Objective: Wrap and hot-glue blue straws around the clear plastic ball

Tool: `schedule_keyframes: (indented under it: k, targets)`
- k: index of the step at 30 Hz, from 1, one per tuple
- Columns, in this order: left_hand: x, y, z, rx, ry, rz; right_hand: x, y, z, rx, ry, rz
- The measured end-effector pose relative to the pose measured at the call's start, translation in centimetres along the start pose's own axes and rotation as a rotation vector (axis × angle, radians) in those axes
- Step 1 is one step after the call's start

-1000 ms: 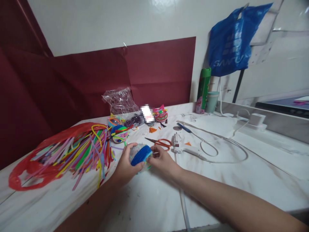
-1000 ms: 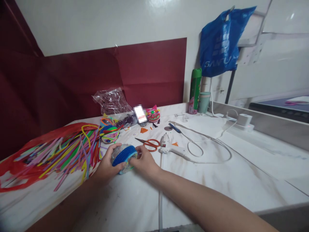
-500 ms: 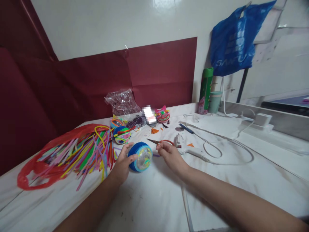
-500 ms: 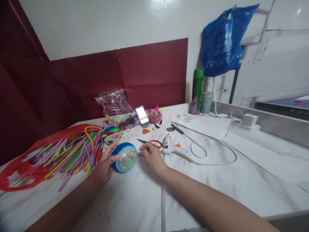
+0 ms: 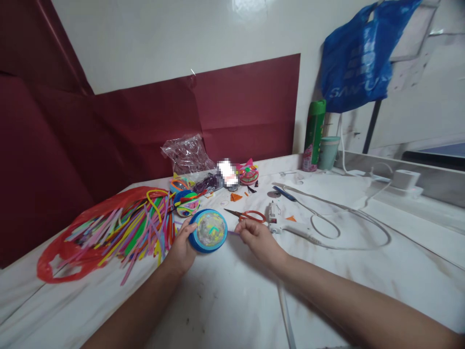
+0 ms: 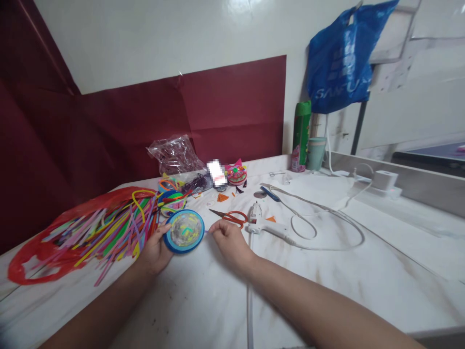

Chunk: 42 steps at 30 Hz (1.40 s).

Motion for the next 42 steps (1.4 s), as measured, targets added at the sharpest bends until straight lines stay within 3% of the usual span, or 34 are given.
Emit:
schedule_keyframes:
  k: [11, 18, 27, 30, 34, 37, 42]
  targets:
    - [0.1, -0.3, 0.0, 0.016, 0.038, -0.017, 0.0, -0.1, 0.0, -0.028, 0.039, 0.005]
    - [-1.1, -0.7, 0.4, 0.030, 0.034, 0.117, -0.3, -0.5, 1.2, 0.113, -0.038, -0.019]
    - [-1.8, -1.2, 0.2, 0.033, 0.093, 0.114, -0.5, -0.9, 1.8, 0.262, -0.172, -0.039]
    - [-1.0, -0.7, 0.0, -0.024, 0.143, 0.102, 0.3, -0.6, 1.8, 0.254, -0.142, -0.086]
    - [-0.5, -0.6, -1.7, -0.236, 0.390, 0.111, 0.3, -0.4, 1.5, 0.214, -0.130, -0.073]
    - [-1.5, -1.3, -2.4, -0.293, 0.609, 0.147, -0.7, -0.6, 1.2, 0.185, -0.132, -0.037]
    - [-3.4, -2.5, -2.8, -0.339, 0.732, 0.189, -1.8, -0.8, 0.6, 0.134, -0.077, 0.009]
Point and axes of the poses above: each hand's wrist, its own y-axis towards the middle knuckle, its own x-axis out of the back of the hand, z = x × y, the point moved 9 cm from there along y, towards the middle knuckle, and after that the axes turned 12 degrees about -x, right-handed, at the moved point
